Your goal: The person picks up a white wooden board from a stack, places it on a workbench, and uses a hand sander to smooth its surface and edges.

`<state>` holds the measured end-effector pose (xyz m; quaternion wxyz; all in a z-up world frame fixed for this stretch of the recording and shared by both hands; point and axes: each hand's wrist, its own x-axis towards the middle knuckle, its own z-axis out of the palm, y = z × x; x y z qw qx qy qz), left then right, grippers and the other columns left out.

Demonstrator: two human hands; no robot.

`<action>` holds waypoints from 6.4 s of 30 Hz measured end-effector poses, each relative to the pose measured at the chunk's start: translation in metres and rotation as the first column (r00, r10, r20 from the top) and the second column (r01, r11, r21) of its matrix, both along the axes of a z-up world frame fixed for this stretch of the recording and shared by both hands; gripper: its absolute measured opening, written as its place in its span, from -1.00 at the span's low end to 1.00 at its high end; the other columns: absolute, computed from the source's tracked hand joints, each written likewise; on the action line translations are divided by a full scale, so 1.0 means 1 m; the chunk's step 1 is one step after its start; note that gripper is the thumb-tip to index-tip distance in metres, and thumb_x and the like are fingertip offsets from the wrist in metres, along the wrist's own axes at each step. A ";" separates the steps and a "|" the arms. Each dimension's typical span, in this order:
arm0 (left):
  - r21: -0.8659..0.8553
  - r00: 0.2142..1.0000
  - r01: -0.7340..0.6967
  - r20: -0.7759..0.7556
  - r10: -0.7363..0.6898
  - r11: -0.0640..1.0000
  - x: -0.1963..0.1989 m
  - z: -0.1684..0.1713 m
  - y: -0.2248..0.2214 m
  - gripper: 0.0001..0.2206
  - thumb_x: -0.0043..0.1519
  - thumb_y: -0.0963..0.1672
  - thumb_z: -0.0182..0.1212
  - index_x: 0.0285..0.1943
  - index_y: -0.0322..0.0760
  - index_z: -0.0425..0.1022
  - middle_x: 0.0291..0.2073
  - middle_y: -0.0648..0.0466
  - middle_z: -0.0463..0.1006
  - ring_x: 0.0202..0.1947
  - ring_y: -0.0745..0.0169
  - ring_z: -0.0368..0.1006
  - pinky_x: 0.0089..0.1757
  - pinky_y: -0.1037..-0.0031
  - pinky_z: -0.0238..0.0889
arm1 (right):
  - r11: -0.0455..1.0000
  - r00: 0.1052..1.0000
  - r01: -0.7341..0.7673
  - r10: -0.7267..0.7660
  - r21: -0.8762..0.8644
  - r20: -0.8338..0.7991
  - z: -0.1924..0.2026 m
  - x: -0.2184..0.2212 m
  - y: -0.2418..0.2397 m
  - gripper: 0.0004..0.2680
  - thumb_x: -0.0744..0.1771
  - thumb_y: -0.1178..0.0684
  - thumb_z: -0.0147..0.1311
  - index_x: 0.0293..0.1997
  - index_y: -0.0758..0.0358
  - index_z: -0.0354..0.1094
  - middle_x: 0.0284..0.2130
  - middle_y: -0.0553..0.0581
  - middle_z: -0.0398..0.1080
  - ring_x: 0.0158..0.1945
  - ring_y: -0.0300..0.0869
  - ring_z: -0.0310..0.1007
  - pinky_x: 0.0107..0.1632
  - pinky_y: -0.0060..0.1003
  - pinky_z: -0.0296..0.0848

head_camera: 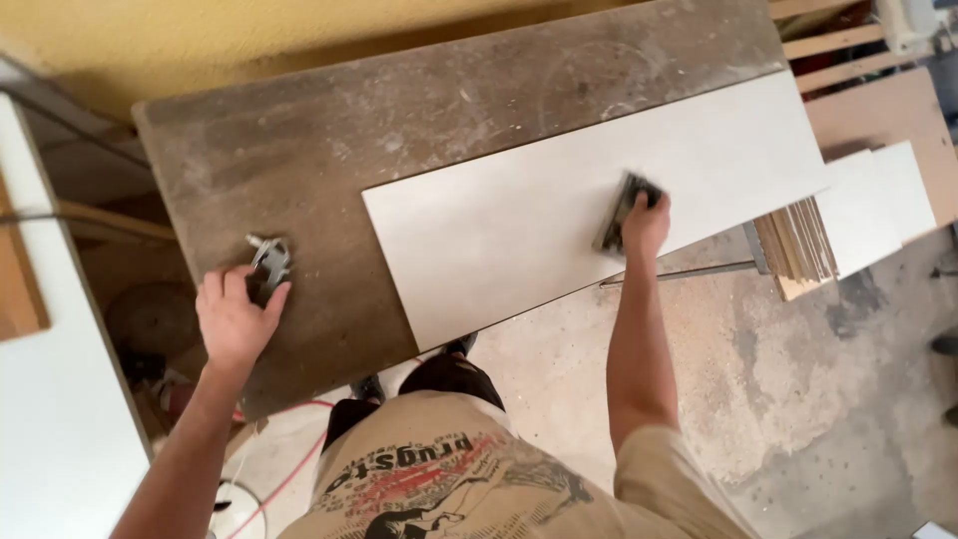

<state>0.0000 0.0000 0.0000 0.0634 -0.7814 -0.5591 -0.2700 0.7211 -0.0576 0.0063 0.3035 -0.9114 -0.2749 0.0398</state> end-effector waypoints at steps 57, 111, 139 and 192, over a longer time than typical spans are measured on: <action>-0.089 0.924 0.016 0.382 0.020 0.996 -0.001 -0.004 0.021 -0.46 -0.20 0.07 0.58 -0.04 -0.01 0.53 -0.14 0.21 0.49 -0.27 0.15 0.55 -0.29 0.32 0.19 | 0.965 0.981 -0.163 0.180 -0.204 0.069 0.006 -0.165 0.037 -0.73 0.40 -0.19 0.00 0.21 -0.08 0.38 -0.07 0.11 0.54 0.04 0.05 0.53 0.13 0.05 0.48; -0.149 0.924 0.009 0.379 0.049 0.989 0.002 -0.001 0.021 -0.54 -0.13 0.10 0.55 -0.10 -0.01 0.58 -0.25 0.25 0.47 -0.29 0.18 0.55 -0.30 0.36 0.18 | 0.935 0.935 -0.335 0.345 -0.117 0.082 0.006 -0.216 0.067 -0.78 0.38 -0.12 0.08 0.04 0.10 0.47 -0.20 0.27 0.54 -0.02 0.19 0.53 0.07 0.13 0.47; -0.004 0.932 -0.024 0.363 0.023 1.000 -0.003 -0.006 0.017 -0.51 -0.19 0.11 0.55 -0.13 0.05 0.52 -0.25 0.27 0.45 -0.33 0.24 0.51 -0.34 0.35 0.16 | 0.934 0.925 -0.347 0.355 -0.081 0.133 -0.016 -0.236 0.101 -0.79 0.37 -0.11 0.11 0.06 0.07 0.47 -0.22 0.25 0.55 -0.06 0.14 0.56 0.03 0.07 0.51; -0.107 0.942 0.032 0.335 0.006 0.994 -0.002 0.004 0.016 -0.49 -0.11 0.15 0.57 -0.10 -0.09 0.58 -0.24 0.17 0.48 -0.27 0.11 0.56 -0.22 0.31 0.21 | 0.865 0.874 -0.448 0.477 -0.225 0.095 0.015 -0.202 -0.007 -0.74 0.40 -0.15 0.06 0.19 0.02 0.42 -0.12 0.25 0.55 -0.01 0.17 0.55 0.09 0.13 0.48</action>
